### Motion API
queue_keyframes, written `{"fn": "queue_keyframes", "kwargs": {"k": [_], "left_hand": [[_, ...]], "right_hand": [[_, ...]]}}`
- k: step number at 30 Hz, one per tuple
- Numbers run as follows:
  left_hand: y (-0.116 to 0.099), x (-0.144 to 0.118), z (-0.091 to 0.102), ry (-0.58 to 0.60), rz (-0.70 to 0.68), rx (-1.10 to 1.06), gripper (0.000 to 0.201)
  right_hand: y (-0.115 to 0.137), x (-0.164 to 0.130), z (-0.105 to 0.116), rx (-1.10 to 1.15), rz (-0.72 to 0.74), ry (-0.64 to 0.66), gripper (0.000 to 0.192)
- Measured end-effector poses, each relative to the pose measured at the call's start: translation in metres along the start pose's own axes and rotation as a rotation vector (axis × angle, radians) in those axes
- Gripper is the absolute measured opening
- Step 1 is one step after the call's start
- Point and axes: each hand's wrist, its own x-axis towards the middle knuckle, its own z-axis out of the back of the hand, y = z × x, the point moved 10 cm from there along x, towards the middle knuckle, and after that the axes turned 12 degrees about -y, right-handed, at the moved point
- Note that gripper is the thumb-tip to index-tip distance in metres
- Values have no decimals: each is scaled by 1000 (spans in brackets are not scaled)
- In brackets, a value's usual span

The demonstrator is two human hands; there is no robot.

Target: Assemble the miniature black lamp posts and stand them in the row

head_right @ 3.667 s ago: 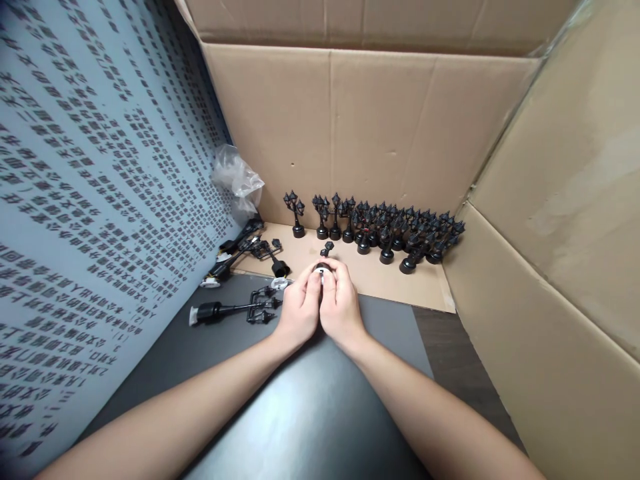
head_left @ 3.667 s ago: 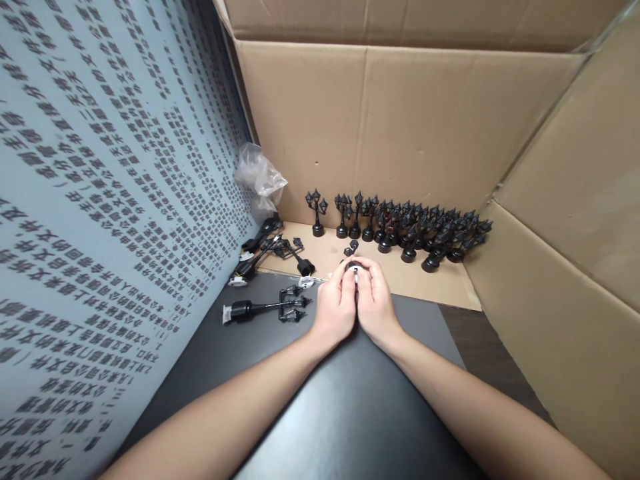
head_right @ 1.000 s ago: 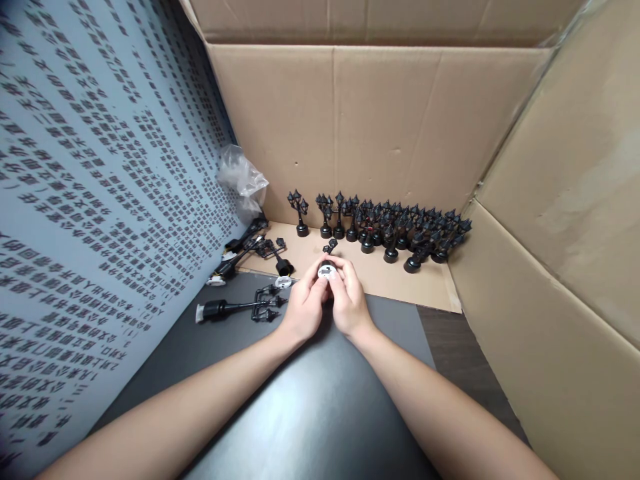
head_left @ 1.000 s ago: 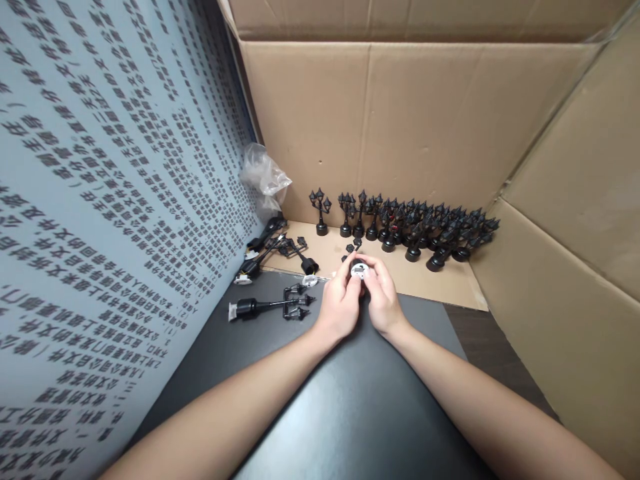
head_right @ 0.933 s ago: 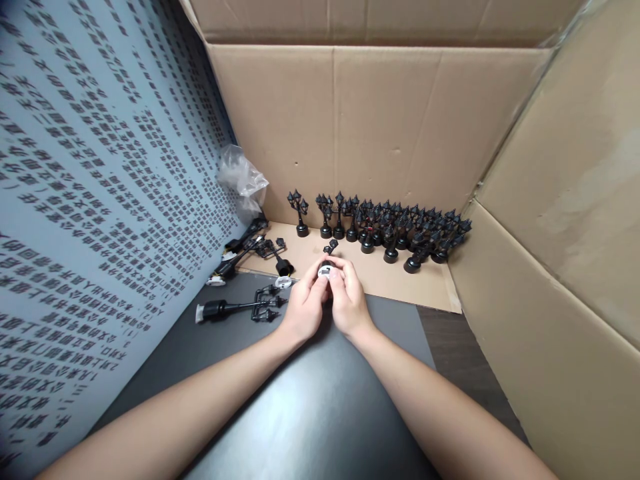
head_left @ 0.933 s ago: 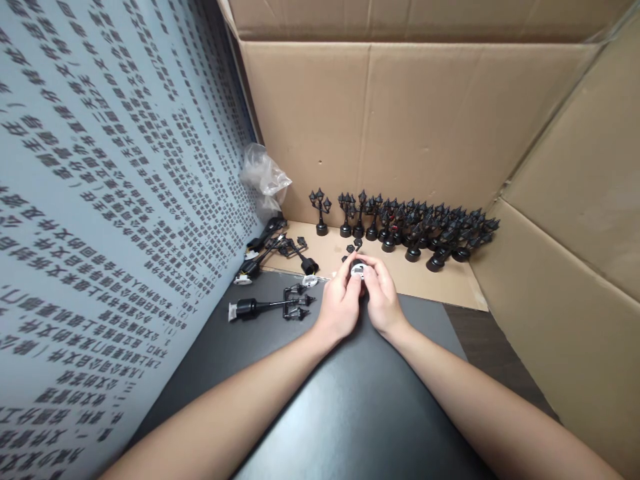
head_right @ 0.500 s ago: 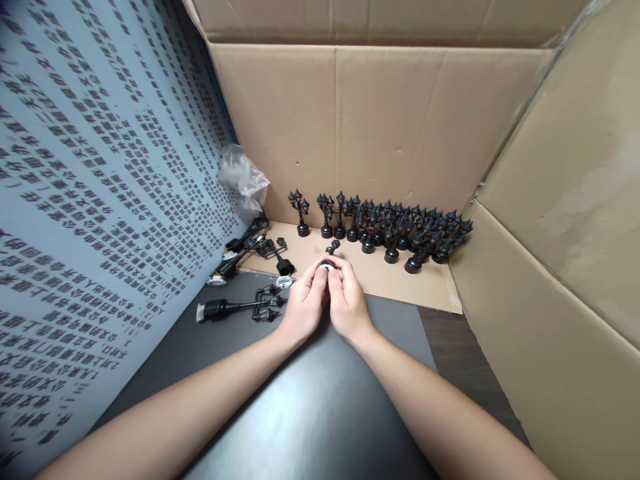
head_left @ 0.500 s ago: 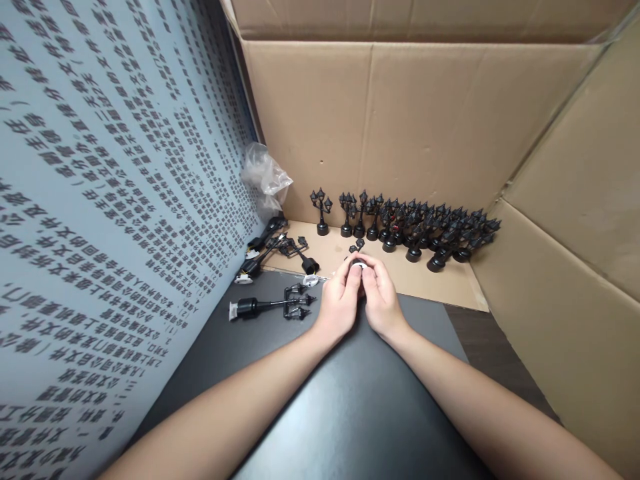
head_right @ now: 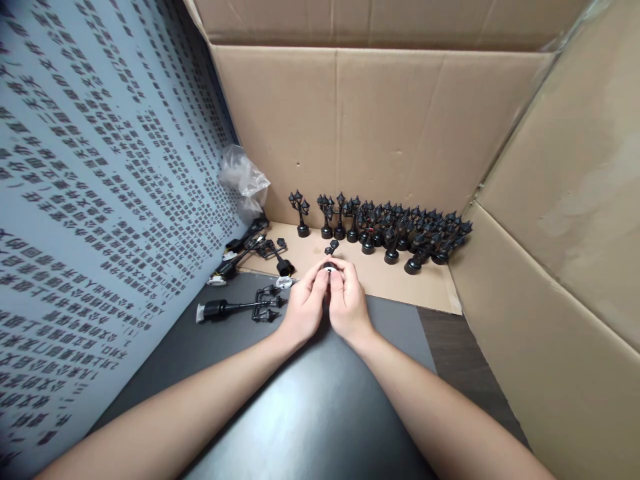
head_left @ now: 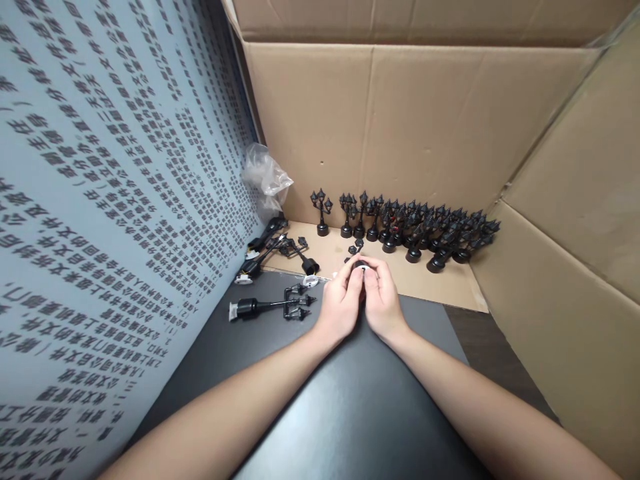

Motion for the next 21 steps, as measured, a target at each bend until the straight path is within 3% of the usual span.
{"fn": "queue_keyframes", "kwargs": {"k": [21], "left_hand": [[-2, 1, 1, 5, -3, 39, 48]], "right_hand": [[-4, -1, -4, 44, -53, 32, 32]]}}
